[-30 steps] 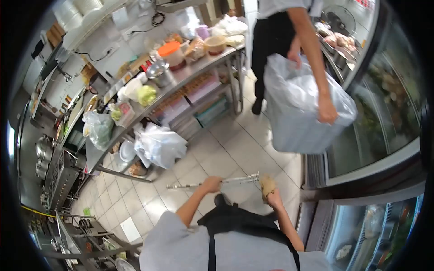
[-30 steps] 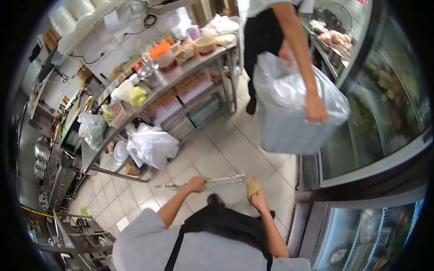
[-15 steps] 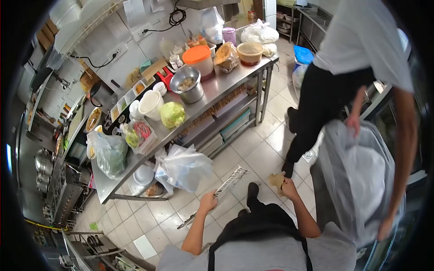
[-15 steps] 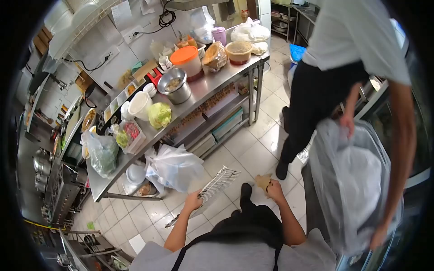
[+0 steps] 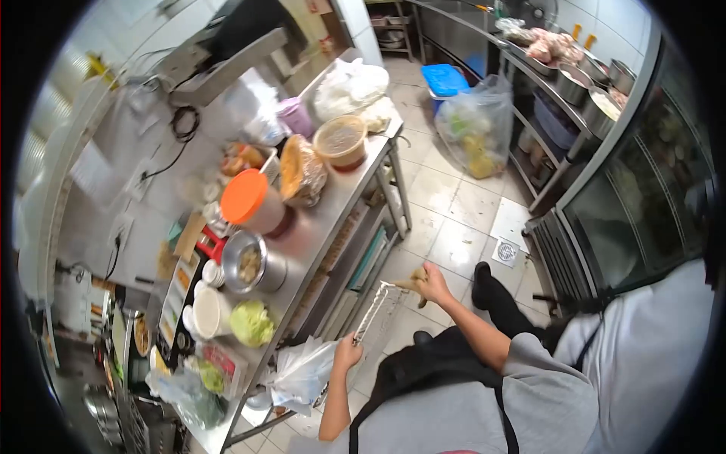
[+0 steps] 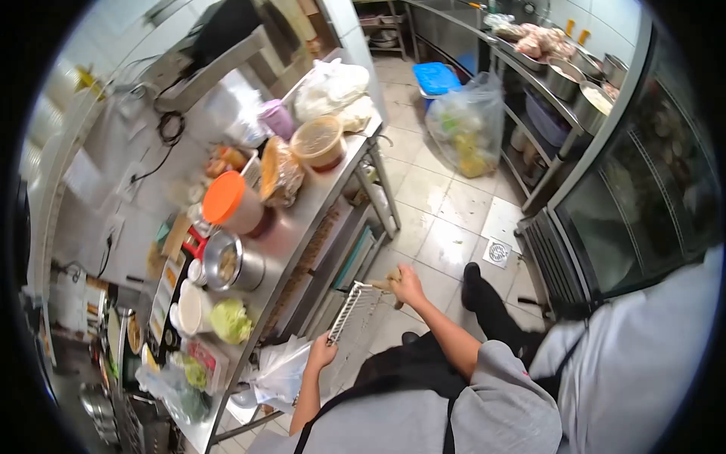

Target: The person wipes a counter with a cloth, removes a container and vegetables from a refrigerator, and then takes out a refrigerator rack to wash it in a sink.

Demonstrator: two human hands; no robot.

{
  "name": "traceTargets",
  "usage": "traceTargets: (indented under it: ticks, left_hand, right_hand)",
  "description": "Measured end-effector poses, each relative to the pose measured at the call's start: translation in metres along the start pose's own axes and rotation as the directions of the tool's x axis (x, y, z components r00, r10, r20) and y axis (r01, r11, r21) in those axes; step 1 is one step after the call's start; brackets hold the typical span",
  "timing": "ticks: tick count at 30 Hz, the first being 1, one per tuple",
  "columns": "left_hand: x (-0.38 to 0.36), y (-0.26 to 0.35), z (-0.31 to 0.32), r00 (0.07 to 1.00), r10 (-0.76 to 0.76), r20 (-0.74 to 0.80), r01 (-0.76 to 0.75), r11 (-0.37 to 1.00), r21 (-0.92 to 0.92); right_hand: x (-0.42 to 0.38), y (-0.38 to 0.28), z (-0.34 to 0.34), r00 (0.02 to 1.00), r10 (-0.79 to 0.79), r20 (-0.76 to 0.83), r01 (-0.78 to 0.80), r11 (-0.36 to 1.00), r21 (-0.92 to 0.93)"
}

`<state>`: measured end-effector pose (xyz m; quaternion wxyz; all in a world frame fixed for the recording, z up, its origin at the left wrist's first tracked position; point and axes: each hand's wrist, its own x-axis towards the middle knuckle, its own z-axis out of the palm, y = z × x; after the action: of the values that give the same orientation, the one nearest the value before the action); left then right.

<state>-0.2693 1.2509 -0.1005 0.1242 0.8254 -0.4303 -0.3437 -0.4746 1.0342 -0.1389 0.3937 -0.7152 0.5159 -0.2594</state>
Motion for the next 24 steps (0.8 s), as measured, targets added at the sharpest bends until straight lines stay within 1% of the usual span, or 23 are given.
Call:
traceTargets:
  ticks: [2, 3, 4, 5, 6, 7, 8, 9, 10, 11, 12, 13, 14, 15, 16, 17, 18, 19, 20, 21, 22, 23, 24]
  left_hand:
    - [0.041, 0.027, -0.005, 0.993, 0.114, -0.028, -0.114, 0.993, 0.004]
    - [0.064, 0.041, -0.005, 0.990, 0.143, -0.016, -0.143, 0.990, 0.004]
    - [0.084, 0.054, -0.003, 0.987, 0.160, -0.009, -0.160, 0.987, 0.009]
    - [0.104, 0.067, -0.001, 0.985, 0.175, 0.001, -0.175, 0.985, 0.015]
    - [0.125, 0.082, 0.001, 0.982, 0.188, 0.010, -0.188, 0.982, 0.017]
    - [0.147, 0.098, 0.004, 0.978, 0.208, 0.027, -0.208, 0.978, 0.010]
    - [0.170, 0.116, 0.005, 0.973, 0.223, 0.050, -0.224, 0.974, 0.017]
    - [0.191, 0.134, 0.008, 0.969, 0.233, 0.075, -0.236, 0.972, 0.024]
    - [0.221, 0.148, 0.017, 0.966, 0.240, 0.095, -0.243, 0.970, 0.019]
    - [0.258, 0.157, 0.034, 0.950, 0.308, 0.049, -0.308, 0.951, -0.018]
    - [0.276, 0.158, 0.041, 0.934, 0.357, 0.012, -0.356, 0.933, -0.042]
    - [0.290, 0.173, 0.029, 0.934, 0.355, 0.031, -0.355, 0.935, -0.024]
    - [0.310, 0.218, 0.020, 0.933, 0.351, 0.081, -0.352, 0.936, 0.003]
    - [0.327, 0.256, 0.020, 0.933, 0.334, 0.138, -0.340, 0.940, 0.020]
    - [0.350, 0.282, 0.023, 0.929, 0.341, 0.145, -0.345, 0.939, 0.001]
    - [0.371, 0.304, 0.027, 0.919, 0.368, 0.141, -0.372, 0.928, 0.003]
    - [0.391, 0.325, 0.028, 0.911, 0.391, 0.134, -0.395, 0.918, 0.011]
    - [0.403, 0.350, 0.029, 0.912, 0.399, 0.093, -0.402, 0.916, 0.009]
    - [0.418, 0.376, 0.026, 0.914, 0.394, 0.097, -0.397, 0.918, 0.012]
    - [0.436, 0.403, 0.023, 0.908, 0.409, 0.092, -0.410, 0.912, -0.008]
    - [0.455, 0.429, 0.022, 0.901, 0.425, 0.084, -0.424, 0.905, -0.031]
    - [0.474, 0.450, 0.022, 0.903, 0.423, 0.082, -0.422, 0.906, -0.032]
    - [0.494, 0.472, 0.022, 0.904, 0.426, 0.025, -0.425, 0.905, -0.031]
  right_hand:
    - [0.033, -0.003, -0.023, 0.993, 0.020, -0.114, -0.007, 0.993, 0.117]
    - [0.047, -0.001, -0.037, 0.986, -0.021, -0.166, 0.036, 0.995, 0.091]
    - [0.063, 0.002, -0.054, 0.981, -0.013, -0.192, 0.029, 0.996, 0.080]
    - [0.079, 0.013, -0.070, 0.990, 0.118, -0.080, -0.098, 0.970, 0.222]
    - [0.095, 0.024, -0.087, 0.972, 0.228, 0.049, -0.231, 0.909, 0.346]
    - [0.113, 0.041, -0.102, 0.948, 0.289, 0.134, -0.317, 0.893, 0.319]
    - [0.131, 0.076, -0.111, 0.946, 0.304, 0.115, -0.325, 0.894, 0.310]
    - [0.145, 0.114, -0.117, 0.979, 0.199, 0.038, -0.203, 0.964, 0.171]
    - [0.155, 0.151, -0.126, 0.996, 0.085, -0.013, -0.085, 0.996, 0.020]
    - [0.164, 0.155, -0.154, 0.924, 0.363, 0.122, -0.368, 0.930, 0.019]
    - [0.157, 0.152, -0.180, 0.749, 0.607, 0.267, -0.627, 0.779, -0.011]
    - [0.150, 0.158, -0.210, 0.882, 0.161, 0.443, 0.110, 0.843, -0.527]
    - [0.124, 0.290, -0.183, 0.960, 0.003, 0.281, 0.181, 0.760, -0.624]
    - [0.112, 0.261, -0.217, 0.744, 0.655, 0.131, -0.625, 0.751, -0.213]
    - [0.087, 0.319, -0.217, 0.471, 0.861, 0.193, -0.838, 0.505, -0.207]
    - [0.058, 0.357, -0.227, 0.468, 0.869, 0.158, -0.827, 0.494, -0.268]
    - [0.011, 0.458, -0.240, 0.645, 0.747, 0.162, -0.452, 0.544, -0.707]
    - [-0.005, 0.413, -0.239, 0.618, 0.786, 0.008, -0.687, 0.545, -0.481]
    - [0.007, 0.339, -0.278, 0.489, 0.870, 0.066, -0.689, 0.432, -0.582]
    - [-0.056, 0.449, -0.241, 0.551, 0.834, -0.030, -0.718, 0.455, -0.527]
    - [-0.004, 0.327, -0.295, 0.471, 0.767, 0.435, -0.052, 0.516, -0.855]
    - [-0.005, 0.327, -0.304, 0.485, 0.708, 0.513, -0.153, 0.647, -0.747]
    - [-0.015, 0.342, -0.307, 0.512, 0.637, 0.577, -0.246, 0.752, -0.612]
